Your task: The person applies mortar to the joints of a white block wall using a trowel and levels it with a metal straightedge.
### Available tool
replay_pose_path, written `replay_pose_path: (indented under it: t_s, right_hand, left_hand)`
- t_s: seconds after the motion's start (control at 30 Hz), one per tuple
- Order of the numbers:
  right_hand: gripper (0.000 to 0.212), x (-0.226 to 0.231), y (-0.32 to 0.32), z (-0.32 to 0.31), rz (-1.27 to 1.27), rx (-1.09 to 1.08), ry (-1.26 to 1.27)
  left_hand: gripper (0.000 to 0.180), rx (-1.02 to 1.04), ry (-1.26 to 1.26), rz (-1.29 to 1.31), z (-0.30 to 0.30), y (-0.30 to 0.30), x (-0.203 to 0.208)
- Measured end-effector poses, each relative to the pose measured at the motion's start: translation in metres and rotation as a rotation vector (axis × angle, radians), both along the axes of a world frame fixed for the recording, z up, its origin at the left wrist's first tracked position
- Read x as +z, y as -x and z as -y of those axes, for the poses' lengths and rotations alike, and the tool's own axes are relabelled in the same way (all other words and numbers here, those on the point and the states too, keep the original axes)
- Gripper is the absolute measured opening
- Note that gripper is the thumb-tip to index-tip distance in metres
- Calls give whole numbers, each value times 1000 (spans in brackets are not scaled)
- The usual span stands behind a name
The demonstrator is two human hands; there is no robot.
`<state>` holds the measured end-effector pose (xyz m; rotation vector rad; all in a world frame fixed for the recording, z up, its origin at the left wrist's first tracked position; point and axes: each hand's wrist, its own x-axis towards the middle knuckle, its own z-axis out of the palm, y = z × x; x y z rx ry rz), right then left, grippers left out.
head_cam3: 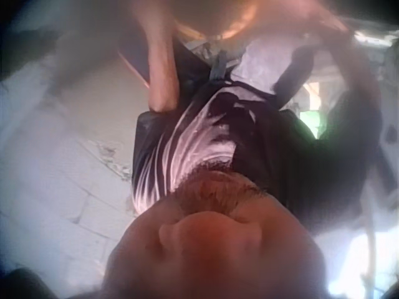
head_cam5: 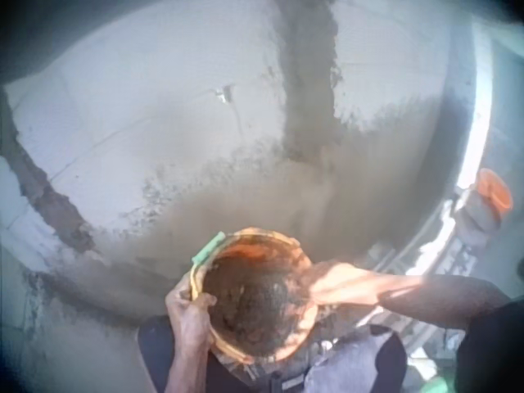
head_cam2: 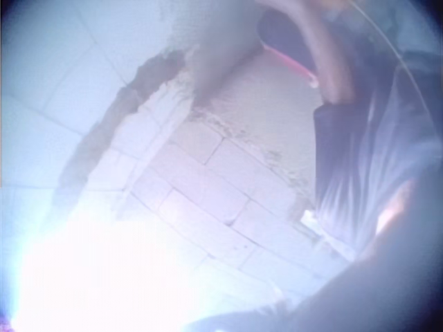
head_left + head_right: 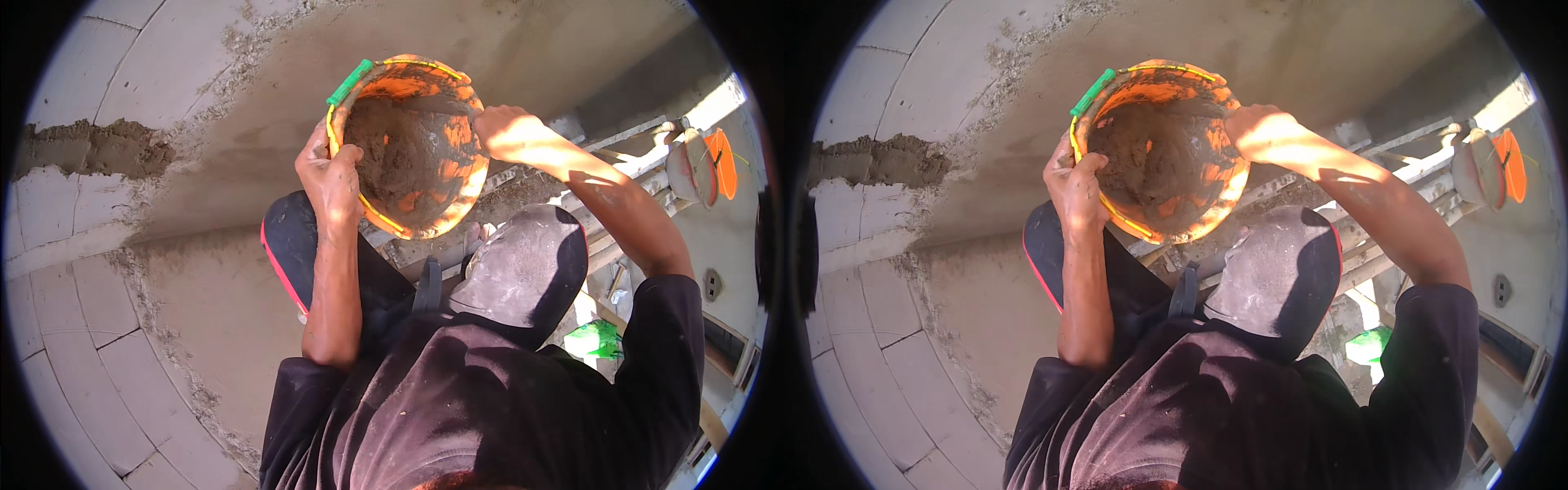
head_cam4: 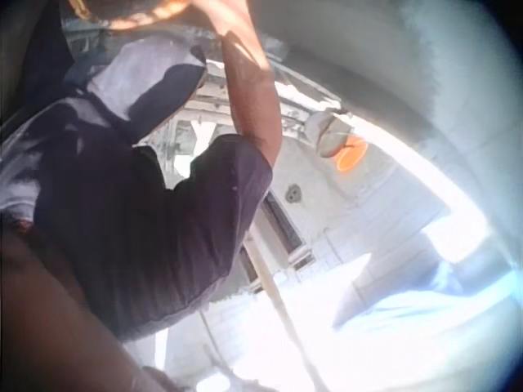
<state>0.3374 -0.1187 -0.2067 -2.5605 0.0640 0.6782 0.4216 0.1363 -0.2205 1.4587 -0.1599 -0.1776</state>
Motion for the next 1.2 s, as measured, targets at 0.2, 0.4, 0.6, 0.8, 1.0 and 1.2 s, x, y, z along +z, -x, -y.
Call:
replay_pose_path:
  t_s: [0.2,0.4,0.6,0.8,1.0,1.2]
  right_hand:
    - [30,-85,7,-5,-374,271,-278]
    - [30,-122,45,-14,-247,141,-929]
    - [29,-47,54,-22,-513,-680,-1393]
    - [22,-82,29,49,-1199,-568,-1999]
    - [18,104,42,44,481,-449,-1733]
    - [21,288,25,63,1916,-377,-1080]
  left_hand:
    - [62,-28,111,48,23,4,3]
    - [60,64,49,-111,11,4,-12]
    - [62,100,60,-80,-5,-4,-13]
    - [65,126,82,-212,24,-16,-11]
    - [63,188,-46,-75,-31,-8,-49]
    - [59,111,-35,-59,-24,-40,-101]
